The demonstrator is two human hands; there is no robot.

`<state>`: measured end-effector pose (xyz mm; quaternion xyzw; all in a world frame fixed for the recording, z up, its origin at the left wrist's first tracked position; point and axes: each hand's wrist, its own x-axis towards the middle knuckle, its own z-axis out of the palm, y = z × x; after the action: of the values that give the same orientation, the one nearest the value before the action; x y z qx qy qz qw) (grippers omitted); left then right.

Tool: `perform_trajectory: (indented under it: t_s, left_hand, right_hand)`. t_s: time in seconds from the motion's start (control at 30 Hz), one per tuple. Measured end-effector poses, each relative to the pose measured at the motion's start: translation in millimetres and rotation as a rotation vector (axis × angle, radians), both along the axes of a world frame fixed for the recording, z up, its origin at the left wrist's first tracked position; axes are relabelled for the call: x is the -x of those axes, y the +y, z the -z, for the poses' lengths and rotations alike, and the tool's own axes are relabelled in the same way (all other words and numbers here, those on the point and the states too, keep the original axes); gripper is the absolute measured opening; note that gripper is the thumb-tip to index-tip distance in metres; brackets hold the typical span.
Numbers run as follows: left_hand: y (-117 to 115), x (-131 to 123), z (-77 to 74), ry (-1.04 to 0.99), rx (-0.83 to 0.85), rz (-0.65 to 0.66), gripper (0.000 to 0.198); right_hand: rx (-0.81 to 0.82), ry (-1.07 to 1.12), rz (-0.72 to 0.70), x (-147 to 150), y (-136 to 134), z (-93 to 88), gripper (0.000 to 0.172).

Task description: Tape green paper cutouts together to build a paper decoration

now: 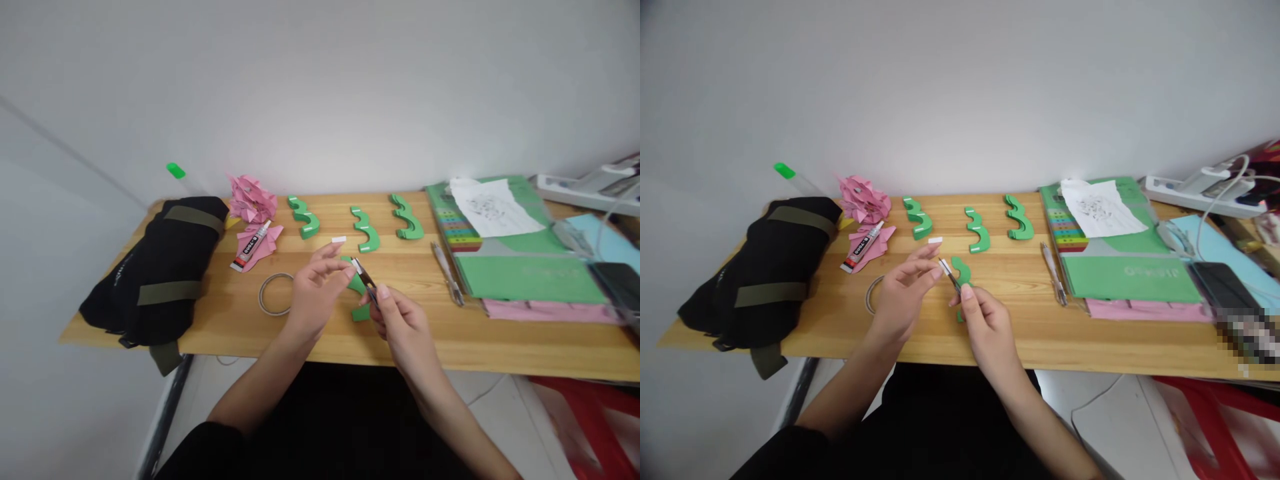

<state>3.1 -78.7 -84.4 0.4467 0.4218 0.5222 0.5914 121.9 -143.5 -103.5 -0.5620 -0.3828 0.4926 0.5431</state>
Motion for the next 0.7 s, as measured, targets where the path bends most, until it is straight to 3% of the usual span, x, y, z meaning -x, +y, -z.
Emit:
perform_trajectory:
  t_s: [0.7]
  left_hand:
    - [-1.6, 4.0, 1.2, -0.165, 0.121, 0.135, 0.006]
  right_hand:
    - [-0.030, -0.097, 0.036, 2.3, -2.7, -6.2, 0.051]
